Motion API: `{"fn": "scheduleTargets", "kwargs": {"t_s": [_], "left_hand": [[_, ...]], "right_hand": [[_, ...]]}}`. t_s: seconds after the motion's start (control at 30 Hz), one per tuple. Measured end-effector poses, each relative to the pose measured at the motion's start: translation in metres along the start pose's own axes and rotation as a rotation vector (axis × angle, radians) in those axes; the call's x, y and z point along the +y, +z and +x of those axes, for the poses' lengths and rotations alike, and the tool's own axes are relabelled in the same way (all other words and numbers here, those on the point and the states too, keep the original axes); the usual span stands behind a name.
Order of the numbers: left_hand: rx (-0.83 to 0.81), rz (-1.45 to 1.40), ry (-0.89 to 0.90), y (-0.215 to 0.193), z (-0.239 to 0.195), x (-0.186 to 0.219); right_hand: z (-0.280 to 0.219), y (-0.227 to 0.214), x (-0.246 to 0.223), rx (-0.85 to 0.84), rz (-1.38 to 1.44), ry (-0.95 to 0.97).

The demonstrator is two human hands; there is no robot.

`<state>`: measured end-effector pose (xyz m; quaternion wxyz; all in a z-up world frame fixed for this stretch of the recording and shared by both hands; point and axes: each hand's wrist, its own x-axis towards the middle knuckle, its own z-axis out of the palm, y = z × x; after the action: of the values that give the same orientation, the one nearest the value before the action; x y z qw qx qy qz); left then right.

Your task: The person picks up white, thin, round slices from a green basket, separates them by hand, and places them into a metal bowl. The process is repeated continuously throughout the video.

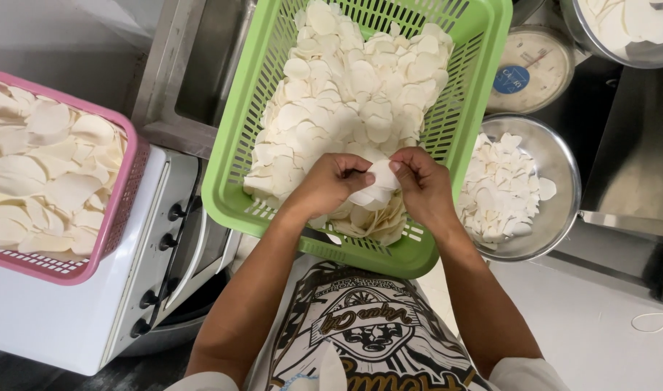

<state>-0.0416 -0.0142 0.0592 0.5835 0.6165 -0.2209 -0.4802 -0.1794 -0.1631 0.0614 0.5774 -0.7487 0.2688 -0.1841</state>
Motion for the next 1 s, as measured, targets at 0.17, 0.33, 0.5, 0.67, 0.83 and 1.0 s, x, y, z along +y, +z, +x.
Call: {"fn": "scheduleTargets", "kwargs": {"t_s": [0.17,0.33,0.5,0.67,0.83,1.0], "left_hand": [[-0.064,-0.041,0.015,-0.003,0.000,0.000],[-0.096,-0.099,0.038,-0.002,0.006,-0.008],[-0.101,-0.079,0.050,-0.006,0.012,-0.009],[-0.061,-0.006,0.039,-0.009,0.007,0.006],[0.001,0.096,0.021,-0.011,0.003,0.013],[0.063,0.054,0.013,-0.022,0.003,0.011]], "right_hand": [[0.004,0.000,-0.008,0.015,-0.008,-0.071],[0.003,0.000,-0.010,0.010,0.035,-0.087],[0.004,0.000,-0.006,-0.048,0.069,-0.089],[0.002,0.002,-0.009,-0.161,0.134,-0.128],[-0.002,0.004,-0.002,-0.052,0.154,0.038],[0.013,-0.010,-0.015,0.038,0.493,0.164]]}}
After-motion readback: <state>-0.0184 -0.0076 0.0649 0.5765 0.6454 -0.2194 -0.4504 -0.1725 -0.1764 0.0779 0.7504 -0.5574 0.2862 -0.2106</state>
